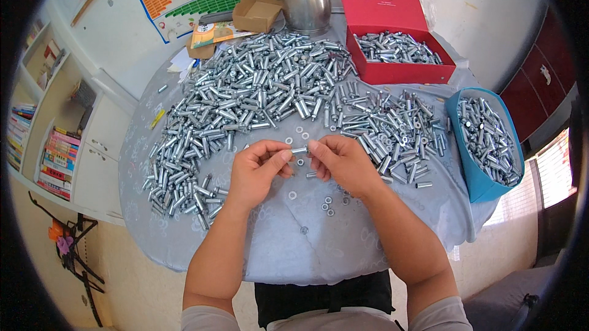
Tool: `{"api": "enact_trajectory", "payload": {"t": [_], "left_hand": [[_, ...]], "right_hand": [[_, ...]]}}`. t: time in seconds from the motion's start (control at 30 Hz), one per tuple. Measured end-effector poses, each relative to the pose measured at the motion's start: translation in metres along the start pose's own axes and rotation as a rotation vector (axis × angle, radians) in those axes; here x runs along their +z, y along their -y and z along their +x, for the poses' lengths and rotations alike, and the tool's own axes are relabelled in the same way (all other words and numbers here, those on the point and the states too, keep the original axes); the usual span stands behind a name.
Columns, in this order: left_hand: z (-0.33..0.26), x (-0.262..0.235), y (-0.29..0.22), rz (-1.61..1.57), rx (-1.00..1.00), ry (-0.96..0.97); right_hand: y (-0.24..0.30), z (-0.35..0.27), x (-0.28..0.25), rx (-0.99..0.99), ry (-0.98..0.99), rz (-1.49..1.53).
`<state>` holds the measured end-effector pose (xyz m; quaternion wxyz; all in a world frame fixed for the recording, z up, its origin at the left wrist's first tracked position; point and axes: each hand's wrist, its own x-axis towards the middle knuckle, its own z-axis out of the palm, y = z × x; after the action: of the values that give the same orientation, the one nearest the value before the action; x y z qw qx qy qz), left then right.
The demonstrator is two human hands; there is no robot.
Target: The person repeatedly picks a bolt and a nut from a large pile on a table, threads the nut onto the bolt by hand, and places the assembled pair back on the table. The process is repeated continuously with no tools used.
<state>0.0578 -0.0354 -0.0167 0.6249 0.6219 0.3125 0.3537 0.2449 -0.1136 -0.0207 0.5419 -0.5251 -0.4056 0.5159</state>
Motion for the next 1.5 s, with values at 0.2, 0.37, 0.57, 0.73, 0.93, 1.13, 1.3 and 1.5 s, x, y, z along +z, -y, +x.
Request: {"api": "enact_trajectory", "payload": {"t": [0.2, 0.37, 0.57, 0.73, 0.93, 1.13, 1.3, 1.5], "left_hand": [[0.000, -0.001, 0.001, -0.033, -0.005, -0.007], [0.001, -0.001, 0.001, -0.045, -0.002, -0.007], [0.000, 0.001, -0.001, -0.034, -0.019, -0.004], [0.001, 0.001, -0.001, -0.049, -0.036, -0.021], [0.000, 0.001, -0.002, -0.034, -0.063, -0.037], [0.001, -0.003, -0.003, -0.113, -0.196, -0.092], [0.000, 0.002, 0.002, -0.101, -0.065, 0.007], [0.000, 0.000, -0.001, -0.083, -0.102, -0.054]], "right_hand": [[0.011, -0.004, 0.008, -0.020, -0.066, 0.048], [0.002, -0.002, 0.003, -0.038, -0.028, 0.028], [0.005, -0.001, 0.001, 0.083, -0.006, 0.027], [0.002, -0.002, 0.005, -0.070, -0.026, 0.107], [0.003, -0.001, 0.003, 0.016, -0.023, 0.080], [-0.001, 0.000, 0.000, -0.187, -0.052, 0.012], [0.010, -0.005, 0.009, 0.127, 0.027, 0.204], [0.007, -0.003, 0.003, 0.089, -0.041, 0.177]]}}
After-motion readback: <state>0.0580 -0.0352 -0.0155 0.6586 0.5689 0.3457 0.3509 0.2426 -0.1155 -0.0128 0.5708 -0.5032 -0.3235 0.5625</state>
